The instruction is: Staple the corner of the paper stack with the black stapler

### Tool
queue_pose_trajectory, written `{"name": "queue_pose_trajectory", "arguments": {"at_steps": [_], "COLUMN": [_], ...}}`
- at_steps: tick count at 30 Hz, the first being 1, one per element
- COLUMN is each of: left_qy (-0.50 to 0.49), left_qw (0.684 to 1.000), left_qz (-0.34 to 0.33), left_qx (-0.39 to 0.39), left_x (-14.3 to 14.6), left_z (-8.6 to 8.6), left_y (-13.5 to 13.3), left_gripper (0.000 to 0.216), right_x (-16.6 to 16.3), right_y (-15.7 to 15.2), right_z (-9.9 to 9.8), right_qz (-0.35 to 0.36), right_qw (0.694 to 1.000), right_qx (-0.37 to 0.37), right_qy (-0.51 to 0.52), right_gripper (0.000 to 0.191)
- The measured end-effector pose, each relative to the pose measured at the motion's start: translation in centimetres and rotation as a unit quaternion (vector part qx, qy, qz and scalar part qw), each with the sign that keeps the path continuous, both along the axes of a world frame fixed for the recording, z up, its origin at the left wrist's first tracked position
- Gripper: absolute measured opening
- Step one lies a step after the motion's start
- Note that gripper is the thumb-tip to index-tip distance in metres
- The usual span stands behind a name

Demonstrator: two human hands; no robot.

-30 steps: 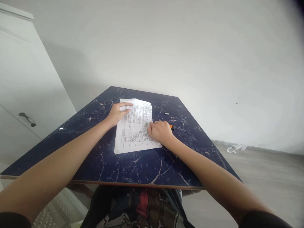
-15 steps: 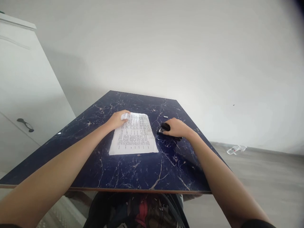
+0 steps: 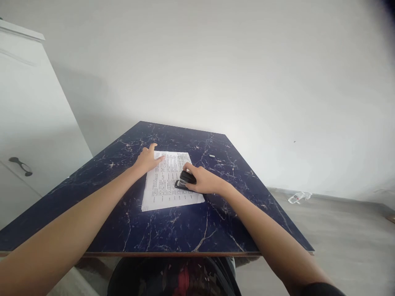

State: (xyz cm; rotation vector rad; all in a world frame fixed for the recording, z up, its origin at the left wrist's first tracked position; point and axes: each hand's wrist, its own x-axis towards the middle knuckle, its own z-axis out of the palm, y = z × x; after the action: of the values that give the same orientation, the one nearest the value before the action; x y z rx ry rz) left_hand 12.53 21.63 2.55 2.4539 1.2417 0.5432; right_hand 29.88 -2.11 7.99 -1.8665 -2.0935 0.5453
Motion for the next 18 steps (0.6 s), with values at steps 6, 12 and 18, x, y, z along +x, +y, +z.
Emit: {"name": "queue_pose_trajectory", "arguments": {"at_steps": [6,12,18], "left_qy": [-0.043,-0.067,-0.075], "left_qw": [0.999,0.997,0.995], "left_qz": [0.025,0.031,0.046], "left_qx": [-0.002,-0.029,-0.050], "left_x": [0.2,0.0,-0.2], "left_z": [-0.4,-0.5,-0.2], "left_y": [0.0,0.2,0.6], "left_gripper": [0.069,0.056,0.052], "right_x": [-0.3,3.9,8.3], "right_y": [-2.0,-9.0,-13.4], "right_z": [0.3,0.2,0.3], "right_qz": [-0.022,-0.124,-0.154], "right_qw": [0.998,0.990,0.986], "right_qx": [-0.011,-0.044,-0.065], "right_qy": [-0.054,-0.045,0.020], "right_gripper": [0.023,0.026,0.044]}}
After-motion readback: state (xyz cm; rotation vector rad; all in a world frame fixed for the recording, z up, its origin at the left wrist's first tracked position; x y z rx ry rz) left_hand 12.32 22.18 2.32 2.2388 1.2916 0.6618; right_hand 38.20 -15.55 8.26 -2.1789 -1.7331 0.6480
